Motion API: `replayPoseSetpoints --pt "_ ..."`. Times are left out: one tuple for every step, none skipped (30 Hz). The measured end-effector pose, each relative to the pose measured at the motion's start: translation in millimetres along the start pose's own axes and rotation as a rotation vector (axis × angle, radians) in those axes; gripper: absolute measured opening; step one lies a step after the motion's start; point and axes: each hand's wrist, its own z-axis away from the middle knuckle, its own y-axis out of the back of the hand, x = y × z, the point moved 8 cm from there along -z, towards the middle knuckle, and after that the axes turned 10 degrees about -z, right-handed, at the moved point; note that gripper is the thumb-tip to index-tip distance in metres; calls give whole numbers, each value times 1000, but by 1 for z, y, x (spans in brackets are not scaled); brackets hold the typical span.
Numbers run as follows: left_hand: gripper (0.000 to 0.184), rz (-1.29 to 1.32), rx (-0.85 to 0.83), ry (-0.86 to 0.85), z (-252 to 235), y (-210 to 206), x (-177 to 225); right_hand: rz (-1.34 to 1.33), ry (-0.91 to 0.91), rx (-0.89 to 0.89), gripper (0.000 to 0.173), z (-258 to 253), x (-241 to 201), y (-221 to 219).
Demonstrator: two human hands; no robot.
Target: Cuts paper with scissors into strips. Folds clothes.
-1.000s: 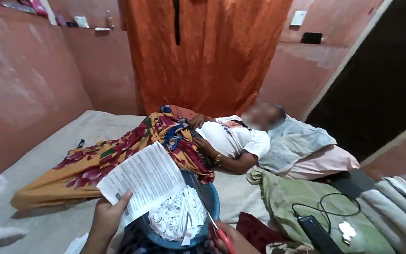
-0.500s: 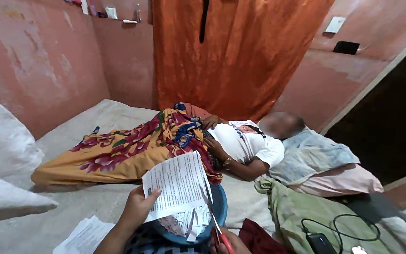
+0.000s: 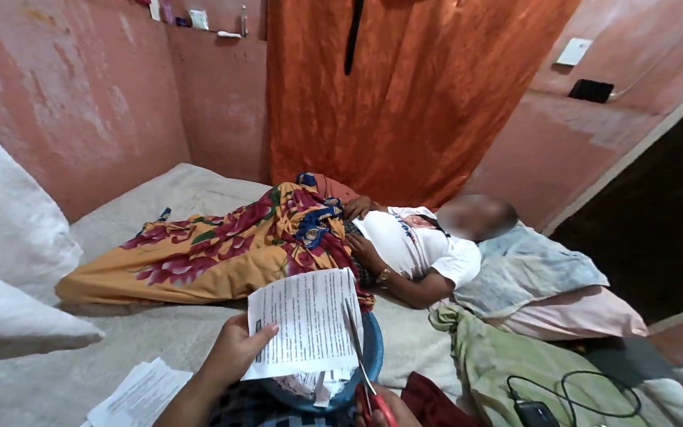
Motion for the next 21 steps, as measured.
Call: replayPoseSetpoints --pt "19 -6 -17 7 1 -2 1 -7 2 -2 68 -1 -1 0" --pt "20 -5 -31 8 1 -3 1 -19 7 -5 71 -2 -2 0" --pt "21 -2 -44 10 2 -5 1 -31 14 -9 73 -3 -2 -1" --pt "21 1 -52 15 2 -5 1 -40 23 -8 75 -4 -2 -1" --pt "21 0 -58 23 2 -6 1 -43 35 0 76 -5 -2 -1" --pt "21 0 -61 31 2 -6 0 -38 48 7 75 -5 -2 -2" --pt "21 -1 -64 43 2 -7 -1 -22 61 21 73 -4 -3 -3" --pt "21 -6 -67 51 2 -7 -2 -7 76 39 65 -3 -4 -4" --pt "20 -15 -71 59 2 -7 -3 5 92 59 53 -2 -7 -5" --pt "20 -26 -73 71 2 -6 -4 8 102 78 41 -1 -8 -6" --pt "19 -35 -76 85 2 -6 -5 1 103 90 34 -1 -8 -8" --pt "19 -41 -78 100 3 -5 -7 -7 94 96 29 -1 -8 -8" --pt "19 -36 -76 113 3 -5 -7 -19 77 95 27 -1 -7 -9" --pt "18 -29 -76 124 4 -4 -7 -25 55 90 26 -2 -5 -9" --pt "18 -25 -81 128 4 -4 -8 -26 36 87 27 -2 -4 -9" --pt "19 -23 -90 131 5 -3 -8 -23 25 80 33 -3 -3 -9" --pt "19 -20 -100 133 6 -3 -7 -18 24 68 41 -3 -2 -8" --pt "19 -16 -115 135 7 -4 -7 -11 27 51 51 -4 -1 -7" --pt "19 -14 -132 139 7 -5 -8 -3 28 39 58 -6 0 -7" --pt "19 -19 -151 145 8 -6 -9 4 23 36 64 -7 1 -6" --pt "18 -31 -168 154 9 -7 -10 3 24 35 69 -8 0 -6"
